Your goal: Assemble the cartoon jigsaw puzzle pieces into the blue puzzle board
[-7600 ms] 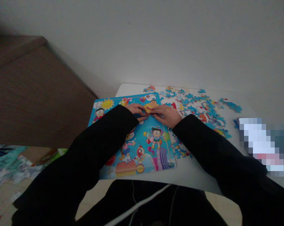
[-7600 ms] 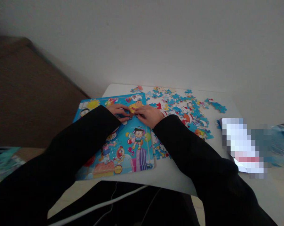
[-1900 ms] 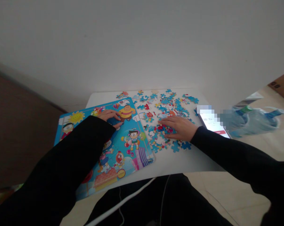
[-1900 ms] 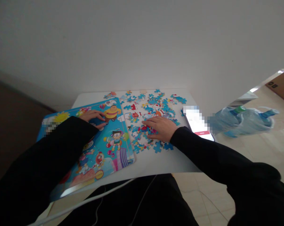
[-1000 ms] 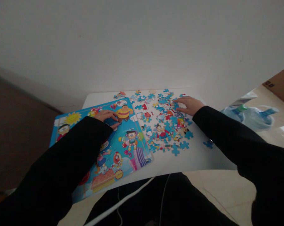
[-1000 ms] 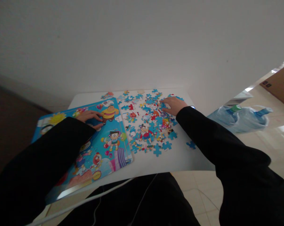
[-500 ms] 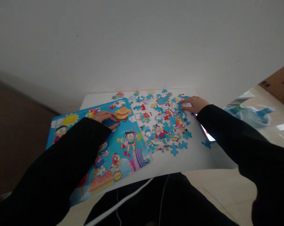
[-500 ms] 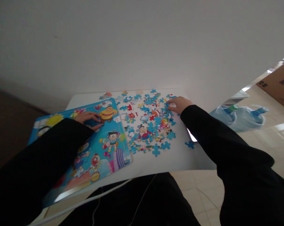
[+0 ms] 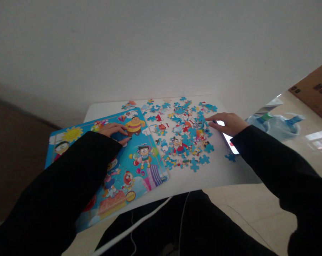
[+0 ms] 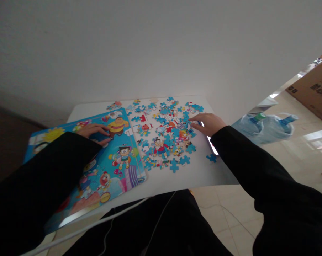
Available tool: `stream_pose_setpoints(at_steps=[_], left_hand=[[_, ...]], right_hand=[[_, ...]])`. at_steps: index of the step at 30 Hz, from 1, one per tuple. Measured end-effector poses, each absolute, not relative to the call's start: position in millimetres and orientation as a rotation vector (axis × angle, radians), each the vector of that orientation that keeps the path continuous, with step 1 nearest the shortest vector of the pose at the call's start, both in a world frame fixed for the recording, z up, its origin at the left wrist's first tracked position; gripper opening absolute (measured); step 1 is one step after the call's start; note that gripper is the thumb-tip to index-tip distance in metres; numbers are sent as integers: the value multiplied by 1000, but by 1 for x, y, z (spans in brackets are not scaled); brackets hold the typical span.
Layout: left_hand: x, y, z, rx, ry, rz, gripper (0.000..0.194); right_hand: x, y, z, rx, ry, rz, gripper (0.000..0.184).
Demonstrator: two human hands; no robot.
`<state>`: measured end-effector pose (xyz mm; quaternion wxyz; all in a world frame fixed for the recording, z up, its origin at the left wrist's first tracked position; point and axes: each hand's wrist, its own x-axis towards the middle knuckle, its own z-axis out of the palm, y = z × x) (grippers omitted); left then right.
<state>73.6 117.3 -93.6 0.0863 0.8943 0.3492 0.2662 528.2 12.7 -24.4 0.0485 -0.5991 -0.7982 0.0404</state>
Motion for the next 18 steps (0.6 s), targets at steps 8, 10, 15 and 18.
stream_pose_setpoints(at_steps=[8,10,15,18], left_hand=[[79,110,-87,2699,1059,803,26],[78,111,-88,2688,1084,785,26],[74,113,-89,2658,1124,724,29],[72,115,-88,2652,1144,636,30]], right_hand=[[462,-63,-45,-1305,-2619,129,38],[448,-72,-52,-1298,-2694,85,41],[442,-67,-65,-1449,-2753,26,46],[447,-56,-66,-1503,-2731,39,45]])
